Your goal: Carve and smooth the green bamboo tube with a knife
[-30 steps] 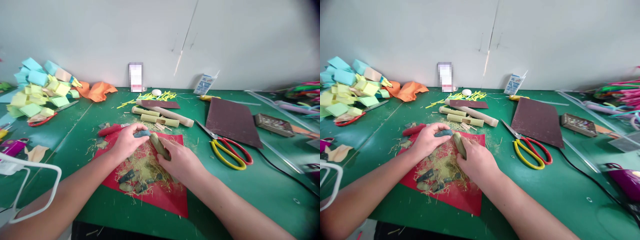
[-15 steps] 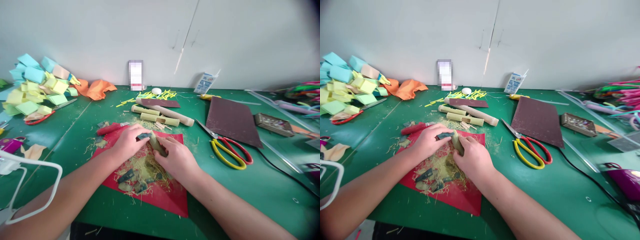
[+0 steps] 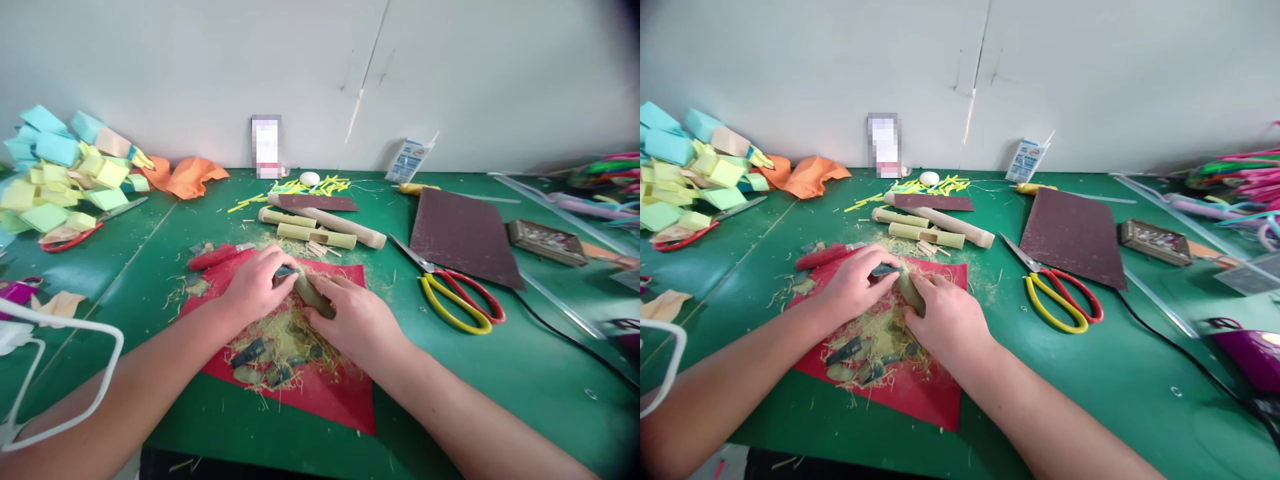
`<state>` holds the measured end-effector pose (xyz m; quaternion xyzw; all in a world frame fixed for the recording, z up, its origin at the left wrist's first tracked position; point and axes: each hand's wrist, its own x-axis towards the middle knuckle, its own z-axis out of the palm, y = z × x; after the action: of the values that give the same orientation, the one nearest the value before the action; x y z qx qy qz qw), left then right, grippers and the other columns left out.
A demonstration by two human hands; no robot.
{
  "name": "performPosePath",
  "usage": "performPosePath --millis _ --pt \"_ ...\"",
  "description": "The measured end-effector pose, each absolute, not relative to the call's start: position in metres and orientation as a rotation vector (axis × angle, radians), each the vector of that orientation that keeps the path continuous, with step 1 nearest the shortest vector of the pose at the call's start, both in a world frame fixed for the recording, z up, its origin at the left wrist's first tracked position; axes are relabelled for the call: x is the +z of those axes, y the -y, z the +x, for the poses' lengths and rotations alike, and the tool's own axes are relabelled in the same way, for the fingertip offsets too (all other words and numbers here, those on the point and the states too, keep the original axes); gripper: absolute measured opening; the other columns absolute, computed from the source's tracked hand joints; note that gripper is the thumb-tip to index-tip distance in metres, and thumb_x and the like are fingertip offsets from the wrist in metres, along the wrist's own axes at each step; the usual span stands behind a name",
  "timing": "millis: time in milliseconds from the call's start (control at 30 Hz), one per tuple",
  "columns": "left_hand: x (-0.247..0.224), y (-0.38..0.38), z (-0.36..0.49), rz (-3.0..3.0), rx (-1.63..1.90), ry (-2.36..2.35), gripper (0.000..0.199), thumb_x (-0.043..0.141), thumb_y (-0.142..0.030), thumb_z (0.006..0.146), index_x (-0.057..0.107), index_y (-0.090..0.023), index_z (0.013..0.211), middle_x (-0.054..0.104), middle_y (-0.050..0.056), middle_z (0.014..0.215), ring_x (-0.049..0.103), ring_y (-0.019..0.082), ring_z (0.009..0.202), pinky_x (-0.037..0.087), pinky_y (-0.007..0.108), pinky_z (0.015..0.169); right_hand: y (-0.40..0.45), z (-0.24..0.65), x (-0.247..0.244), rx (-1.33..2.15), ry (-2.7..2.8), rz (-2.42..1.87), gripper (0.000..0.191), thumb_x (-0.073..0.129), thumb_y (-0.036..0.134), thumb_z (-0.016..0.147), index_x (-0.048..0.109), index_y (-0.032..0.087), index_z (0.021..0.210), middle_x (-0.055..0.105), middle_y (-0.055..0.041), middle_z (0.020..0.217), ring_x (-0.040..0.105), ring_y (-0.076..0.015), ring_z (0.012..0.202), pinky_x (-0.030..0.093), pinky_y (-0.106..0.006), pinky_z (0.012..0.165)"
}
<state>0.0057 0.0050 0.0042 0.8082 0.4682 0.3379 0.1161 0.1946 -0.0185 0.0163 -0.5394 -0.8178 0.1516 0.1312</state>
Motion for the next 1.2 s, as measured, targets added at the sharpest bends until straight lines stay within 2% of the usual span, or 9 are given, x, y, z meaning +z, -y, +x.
performPosePath --millis 200,433,667,1200 --pt "0.0027 -0.0058 0.0038 2.370 0.971 -1.387 0.009 0.063 -0.022 0.083 0.064 -0.016 0.090 0.060 0.005 0.087 0.059 0.016 0.084 0.050 0.031 0.077 0.0187 0.1938 0.0147 0.421 2.365 -1.546 0.050 0.053 0.032 0.079 0.054 0.027 0.128 0.064 -0.0055 0.112 0.062 -0.0223 0.098 0.049 -0.032 0.079" --pt "-0.0029 -0.0069 0.0046 2.497 0.997 -1.200 0.014 0.052 -0.021 0.090 0.065 -0.017 0.089 0.058 0.004 0.084 0.058 0.013 0.078 0.049 0.027 0.073 0.0208 0.1913 0.0144 0.361 2.386 -1.517 0.046 0.054 0.031 0.079 0.056 0.024 0.124 0.065 -0.0046 0.106 0.063 -0.0205 0.089 0.047 -0.029 0.070" --pt "-0.0051 -0.0090 0.0033 2.565 1.002 -1.237 0.018 0.049 -0.022 0.092 0.063 -0.015 0.084 0.057 0.004 0.082 0.056 0.014 0.076 0.047 0.028 0.071 0.0205 0.1919 0.0167 0.364 2.400 -1.529 0.021 0.055 0.030 0.079 0.064 0.022 0.097 0.065 -0.0025 0.090 0.060 -0.0174 0.077 0.041 -0.027 0.061" --pt "-0.0050 -0.0080 0.0048 2.577 0.949 -1.230 0.022 0.045 -0.022 0.093 0.061 -0.014 0.079 0.054 0.004 0.079 0.054 0.014 0.075 0.046 0.027 0.070 0.0246 0.1875 0.0142 0.284 2.410 -1.520 0.019 0.053 0.027 0.080 0.063 0.021 0.095 0.063 -0.0027 0.088 0.058 -0.0166 0.075 0.037 -0.027 0.058"
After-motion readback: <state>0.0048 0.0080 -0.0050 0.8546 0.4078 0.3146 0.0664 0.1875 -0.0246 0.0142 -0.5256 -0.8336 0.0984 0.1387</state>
